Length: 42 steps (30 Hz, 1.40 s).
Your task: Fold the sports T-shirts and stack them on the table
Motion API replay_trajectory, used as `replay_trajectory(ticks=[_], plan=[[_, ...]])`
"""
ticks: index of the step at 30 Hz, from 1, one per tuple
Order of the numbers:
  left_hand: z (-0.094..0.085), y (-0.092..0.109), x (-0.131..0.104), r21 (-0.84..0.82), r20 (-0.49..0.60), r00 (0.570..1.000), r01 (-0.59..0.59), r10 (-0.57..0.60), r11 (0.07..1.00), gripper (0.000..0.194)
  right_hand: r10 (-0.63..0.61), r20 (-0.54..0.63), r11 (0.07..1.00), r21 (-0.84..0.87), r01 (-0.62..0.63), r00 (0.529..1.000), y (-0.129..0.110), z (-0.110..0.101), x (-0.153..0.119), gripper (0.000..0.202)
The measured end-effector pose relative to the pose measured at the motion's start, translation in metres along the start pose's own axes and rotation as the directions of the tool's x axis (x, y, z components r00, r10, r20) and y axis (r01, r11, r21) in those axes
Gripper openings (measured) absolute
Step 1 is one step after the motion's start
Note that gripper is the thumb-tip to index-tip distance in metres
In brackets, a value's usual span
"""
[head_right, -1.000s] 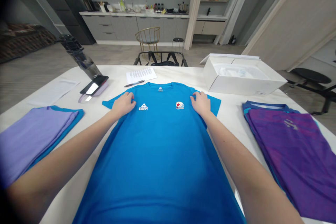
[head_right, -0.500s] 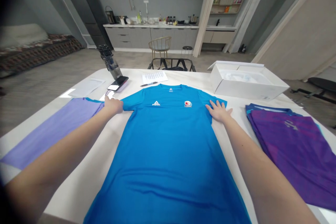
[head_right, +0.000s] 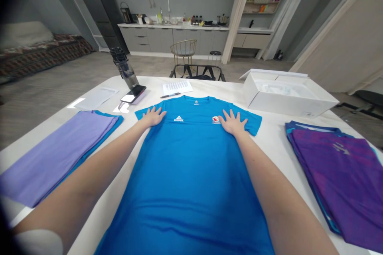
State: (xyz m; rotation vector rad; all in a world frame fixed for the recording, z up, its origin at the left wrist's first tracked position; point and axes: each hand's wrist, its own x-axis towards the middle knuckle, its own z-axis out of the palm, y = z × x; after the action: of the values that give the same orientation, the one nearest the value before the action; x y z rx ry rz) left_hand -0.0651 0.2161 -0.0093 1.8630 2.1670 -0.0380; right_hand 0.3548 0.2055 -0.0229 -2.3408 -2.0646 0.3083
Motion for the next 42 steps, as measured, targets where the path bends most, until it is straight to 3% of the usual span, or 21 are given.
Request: replay_trajectory(ticks=[3, 6, 9, 11, 13, 15, 19, 24, 27, 31, 36, 42], plan=[[-0.002, 0.002, 0.008, -0.02, 0.017, 1.0, 0.013, -0.013, 1.0, 0.082, -0.001, -0.005, 1.0, -0.012, 0.0, 1.0, 0.004, 0.0, 0.007, 0.079], [0.0, 0.013, 0.009, 0.042, -0.101, 0.995, 0.013, -0.008, 0.999, 0.077, 0.022, -0.056, 0.999, -0.028, -0.023, 0.998, -0.003, 0.0, 0.012, 0.078], [0.011, 0.039, 0.013, 0.134, -0.245, 0.957, -0.125, 0.155, 0.983, 0.071, -0.089, -0.153, 0.994, -0.073, 0.078, 0.984, -0.025, 0.001, 0.024, 0.075], [0.018, 0.06, 0.021, 0.16, -0.229, 0.933, -0.247, 0.279, 0.956, 0.069, -0.205, -0.129, 0.977, -0.08, 0.196, 0.97, -0.044, 0.003, 0.037, 0.071], [0.023, 0.078, 0.034, 0.135, -0.179, 0.925, -0.313, 0.334, 0.94, 0.069, -0.244, -0.055, 0.969, -0.06, 0.241, 0.968, -0.061, 0.005, 0.052, 0.067], [0.024, 0.092, 0.049, 0.079, -0.142, 0.935, -0.317, 0.326, 0.945, 0.071, -0.218, -0.003, 0.975, -0.046, 0.217, 0.976, -0.074, 0.006, 0.066, 0.066], [0.021, 0.102, 0.077, 0.001, -0.108, 0.961, -0.256, 0.255, 0.967, 0.073, -0.185, -0.012, 0.982, -0.032, 0.185, 0.983, -0.084, 0.009, 0.086, 0.068], [0.023, 0.106, 0.089, 0.002, -0.132, 0.967, -0.221, 0.219, 0.975, 0.074, -0.19, -0.032, 0.981, -0.04, 0.188, 0.981, -0.082, 0.01, 0.098, 0.074], [0.027, 0.109, 0.083, 0.014, -0.183, 0.964, -0.196, 0.195, 0.981, 0.073, -0.192, -0.069, 0.981, -0.042, 0.19, 0.979, -0.083, 0.01, 0.097, 0.076], [0.033, 0.108, 0.063, 0.055, -0.27, 0.915, -0.295, 0.299, 0.954, 0.07, -0.188, -0.109, 0.982, -0.004, 0.188, 0.976, -0.086, 0.013, 0.081, 0.08], [0.041, 0.1, 0.025, 0.054, -0.165, 0.913, -0.369, 0.373, 0.928, 0.075, -0.186, -0.046, 0.982, -0.033, 0.184, 0.982, -0.088, 0.02, 0.042, 0.086], [0.048, 0.085, -0.031, 0.074, -0.163, 0.911, -0.372, 0.379, 0.925, 0.073, -0.184, -0.054, 0.982, -0.053, 0.181, 0.981, -0.073, 0.025, -0.017, 0.081]])
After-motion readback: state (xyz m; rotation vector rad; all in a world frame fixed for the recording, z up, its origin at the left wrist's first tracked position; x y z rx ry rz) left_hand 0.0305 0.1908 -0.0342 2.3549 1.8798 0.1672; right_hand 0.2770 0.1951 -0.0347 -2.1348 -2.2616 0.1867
